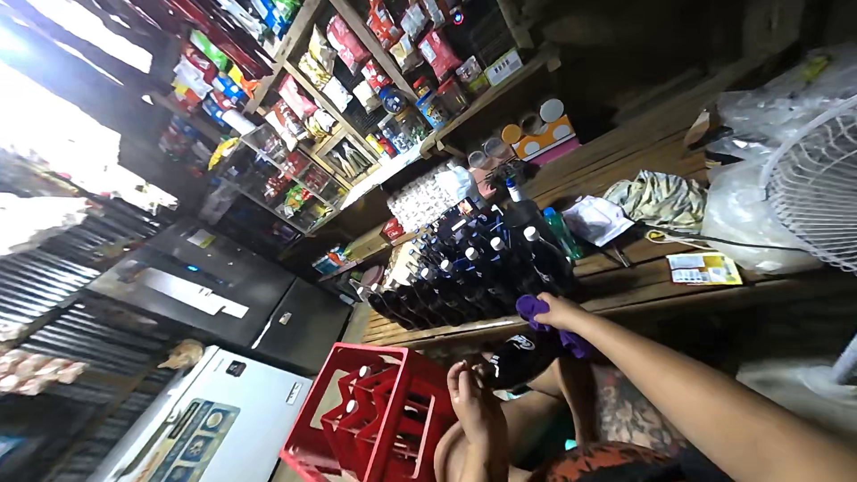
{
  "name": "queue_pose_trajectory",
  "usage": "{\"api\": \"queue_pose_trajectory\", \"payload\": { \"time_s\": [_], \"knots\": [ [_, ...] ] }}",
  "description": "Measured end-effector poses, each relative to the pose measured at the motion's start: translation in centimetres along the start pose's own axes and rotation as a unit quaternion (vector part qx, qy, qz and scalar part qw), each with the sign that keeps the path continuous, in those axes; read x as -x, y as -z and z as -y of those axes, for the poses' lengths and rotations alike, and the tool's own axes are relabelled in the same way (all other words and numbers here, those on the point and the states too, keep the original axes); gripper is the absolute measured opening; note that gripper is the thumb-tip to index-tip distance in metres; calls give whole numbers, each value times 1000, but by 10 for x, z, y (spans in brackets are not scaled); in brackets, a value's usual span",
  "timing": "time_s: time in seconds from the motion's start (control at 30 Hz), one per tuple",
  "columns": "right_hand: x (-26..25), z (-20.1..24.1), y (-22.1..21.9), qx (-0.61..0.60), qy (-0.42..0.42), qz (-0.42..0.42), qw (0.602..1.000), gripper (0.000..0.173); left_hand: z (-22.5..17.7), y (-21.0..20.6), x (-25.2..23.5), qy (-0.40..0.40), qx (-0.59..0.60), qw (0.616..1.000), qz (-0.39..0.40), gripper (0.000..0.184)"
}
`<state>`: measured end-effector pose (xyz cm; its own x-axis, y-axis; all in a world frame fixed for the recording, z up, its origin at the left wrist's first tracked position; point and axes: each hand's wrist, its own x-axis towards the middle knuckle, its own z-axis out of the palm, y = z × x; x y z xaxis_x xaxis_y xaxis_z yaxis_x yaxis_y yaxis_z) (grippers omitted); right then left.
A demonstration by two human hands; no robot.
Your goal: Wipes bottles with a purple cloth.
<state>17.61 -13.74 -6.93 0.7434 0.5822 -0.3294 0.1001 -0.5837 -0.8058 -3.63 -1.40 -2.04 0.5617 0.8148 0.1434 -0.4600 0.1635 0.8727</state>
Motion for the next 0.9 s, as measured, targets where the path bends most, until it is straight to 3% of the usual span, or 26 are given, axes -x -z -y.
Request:
{"api": "queue_pose_trajectory", "payload": {
  "time_s": [0.2,0.33,0.43,0.53,0.73,0.83,0.9],
  "knots": [
    [25,48,-31,37,118,86,989,59,2,13,-14,44,-26,998,-45,18],
    [72,96,-48,97,247,148,953,57,2,14,-6,47,-43,997,-33,19],
    [73,93,-59,123,275,140,943,56,4,15,-6,49,-37,997,-37,19],
    [48,68,-52,87,246,117,958,61,9,19,-8,51,-12,998,-36,19],
    [7,2,-20,38,49,48,997,67,5,16,-4,44,-21,999,-24,20],
    [12,16,-22,42,20,64,997,64,2,9,-4,33,-18,999,-18,21],
    [21,39,-33,50,79,78,993,60,2,7,-4,31,-23,999,-17,21]
  ]
}}
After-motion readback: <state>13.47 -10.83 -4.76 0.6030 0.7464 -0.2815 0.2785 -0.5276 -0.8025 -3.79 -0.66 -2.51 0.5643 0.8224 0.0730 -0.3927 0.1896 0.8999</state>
